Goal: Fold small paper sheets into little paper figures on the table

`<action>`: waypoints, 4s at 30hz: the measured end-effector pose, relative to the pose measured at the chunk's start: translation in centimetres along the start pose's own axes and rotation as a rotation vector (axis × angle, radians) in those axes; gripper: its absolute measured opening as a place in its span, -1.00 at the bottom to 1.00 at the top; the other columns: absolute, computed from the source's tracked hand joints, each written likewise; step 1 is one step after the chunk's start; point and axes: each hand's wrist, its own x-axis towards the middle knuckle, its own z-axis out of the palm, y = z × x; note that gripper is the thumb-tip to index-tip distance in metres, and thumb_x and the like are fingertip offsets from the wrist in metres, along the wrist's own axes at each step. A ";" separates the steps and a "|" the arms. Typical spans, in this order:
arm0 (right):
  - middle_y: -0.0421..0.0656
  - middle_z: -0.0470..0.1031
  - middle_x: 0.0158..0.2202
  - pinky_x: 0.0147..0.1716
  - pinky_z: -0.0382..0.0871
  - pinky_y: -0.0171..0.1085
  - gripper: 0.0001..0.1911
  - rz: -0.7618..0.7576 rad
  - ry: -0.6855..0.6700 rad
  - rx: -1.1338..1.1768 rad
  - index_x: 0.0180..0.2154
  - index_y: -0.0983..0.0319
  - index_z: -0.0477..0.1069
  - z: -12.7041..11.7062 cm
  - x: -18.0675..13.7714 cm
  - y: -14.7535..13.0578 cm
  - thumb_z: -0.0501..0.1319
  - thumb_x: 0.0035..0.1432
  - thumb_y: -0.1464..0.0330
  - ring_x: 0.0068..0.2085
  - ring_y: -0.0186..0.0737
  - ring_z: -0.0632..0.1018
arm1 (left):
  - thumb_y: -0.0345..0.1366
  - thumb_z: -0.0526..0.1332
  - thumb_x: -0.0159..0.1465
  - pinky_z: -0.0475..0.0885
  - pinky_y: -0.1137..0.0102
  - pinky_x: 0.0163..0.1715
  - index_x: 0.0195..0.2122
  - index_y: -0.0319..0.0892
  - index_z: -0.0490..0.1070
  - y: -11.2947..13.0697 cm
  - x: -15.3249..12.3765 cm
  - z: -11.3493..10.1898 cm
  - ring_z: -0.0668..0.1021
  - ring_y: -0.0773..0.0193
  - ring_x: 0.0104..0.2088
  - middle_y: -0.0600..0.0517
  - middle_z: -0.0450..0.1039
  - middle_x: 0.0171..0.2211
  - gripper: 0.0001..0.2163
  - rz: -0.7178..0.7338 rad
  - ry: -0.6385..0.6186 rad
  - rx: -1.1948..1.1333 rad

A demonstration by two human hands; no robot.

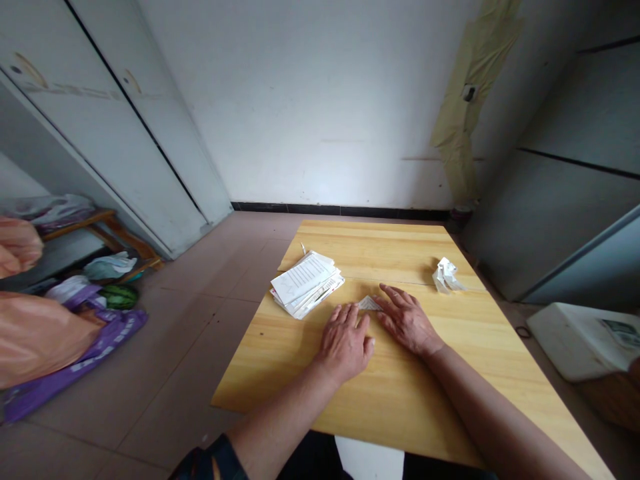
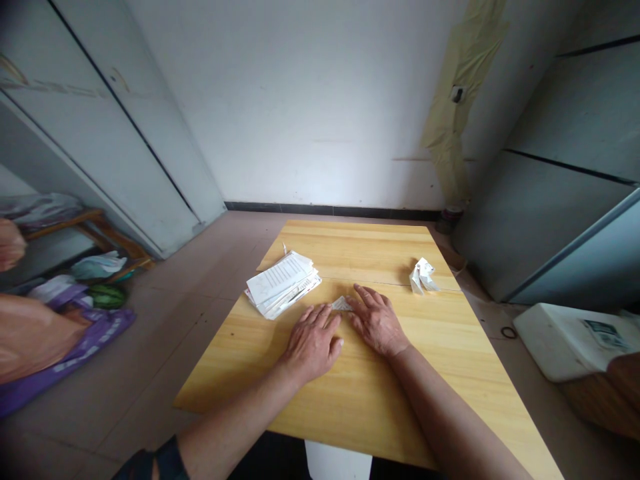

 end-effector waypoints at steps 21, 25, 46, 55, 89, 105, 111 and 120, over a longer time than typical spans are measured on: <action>-0.03 0.05 0.31 0.09 0.14 0.12 -0.54 0.050 -0.101 -0.032 0.16 0.03 0.29 0.2 0.8 -0.5 -0.04 0.30 0.09 0.25 0.12 0.16 | -0.21 0.16 0.19 0.16 0.05 0.18 0.00 -0.19 0.34 0.2 0.0 0.0 0.30 -0.02 0.16 -0.19 0.28 0.15 -0.64 -0.021 0.007 -0.024; -0.06 0.08 0.30 0.07 0.18 0.10 -0.59 0.024 -0.059 0.013 0.05 0.03 0.42 -0.3 0.1 -0.1 -0.02 0.29 0.12 0.23 0.13 0.20 | -0.22 0.17 0.19 0.15 0.04 0.19 0.03 -0.17 0.32 0.2 -0.1 0.1 0.28 -0.01 0.18 -0.18 0.26 0.16 -0.63 -0.029 0.006 -0.036; 0.01 0.43 0.05 -0.03 0.29 0.00 -0.74 0.111 0.052 0.056 -0.09 0.20 0.47 0.7 1.5 -1.5 0.11 0.23 0.32 0.06 0.01 0.38 | -0.24 0.20 0.17 0.21 0.04 0.14 0.00 -0.14 0.31 0.3 0.0 -0.3 0.30 -0.03 0.15 -0.16 0.18 0.19 -0.65 -0.046 0.010 -0.056; 0.00 0.49 -0.04 -0.07 0.32 -0.08 -0.72 0.076 0.062 0.120 -0.06 0.22 0.44 0.8 1.3 -1.2 0.11 0.21 0.35 -0.03 -0.05 0.45 | -0.27 0.20 0.16 0.28 0.06 0.10 -0.07 -0.15 0.31 0.3 -0.1 -0.1 0.31 -0.05 0.14 -0.17 0.09 0.23 -0.71 -0.064 0.031 -0.088; -0.15 0.50 -0.38 -0.30 0.38 -0.26 -0.82 0.216 0.147 0.415 -0.32 0.20 0.39 0.7 1.3 -0.8 0.08 0.02 0.49 -0.33 -0.20 0.50 | -0.31 0.20 0.16 0.26 0.07 0.15 0.10 -0.20 0.26 -0.4 0.0 0.8 0.30 -0.04 0.17 -0.21 0.09 0.25 -0.55 -0.053 0.059 -0.169; -0.20 0.44 -0.47 -0.39 0.36 -0.30 -0.96 0.378 0.296 0.711 -0.44 0.20 0.35 0.2 1.6 -1.5 0.15 0.00 0.36 -0.42 -0.26 0.45 | -0.19 0.24 0.14 0.36 0.46 -0.49 -0.29 -0.22 0.47 -0.6 4.9 1.0 0.53 0.30 -0.45 -0.03 0.51 -0.36 -0.79 -0.585 0.151 -1.386; -0.18 0.44 -0.45 -0.37 0.36 -0.29 -0.97 0.309 0.269 0.646 -0.41 0.19 0.36 0.4 1.4 -1.8 0.15 0.04 0.39 -0.39 -0.24 0.46 | -0.16 0.34 0.03 0.27 0.50 -0.51 -0.34 -0.26 0.44 0.7 5.5 1.3 0.48 0.38 -0.50 0.01 0.48 -0.43 -0.72 -0.644 0.195 -1.703; -0.10 0.42 -0.40 -0.34 0.35 -0.24 -0.94 0.044 0.258 0.410 -0.32 0.21 0.33 -0.1 1.4 -2.5 0.11 0.12 0.43 -0.35 -0.17 0.44 | -0.26 0.37 -0.05 0.21 0.50 -0.52 -0.36 -0.26 0.44 0.3 5.2 1.4 0.43 0.43 -0.55 0.06 0.45 -0.51 -0.74 -0.647 0.220 -1.824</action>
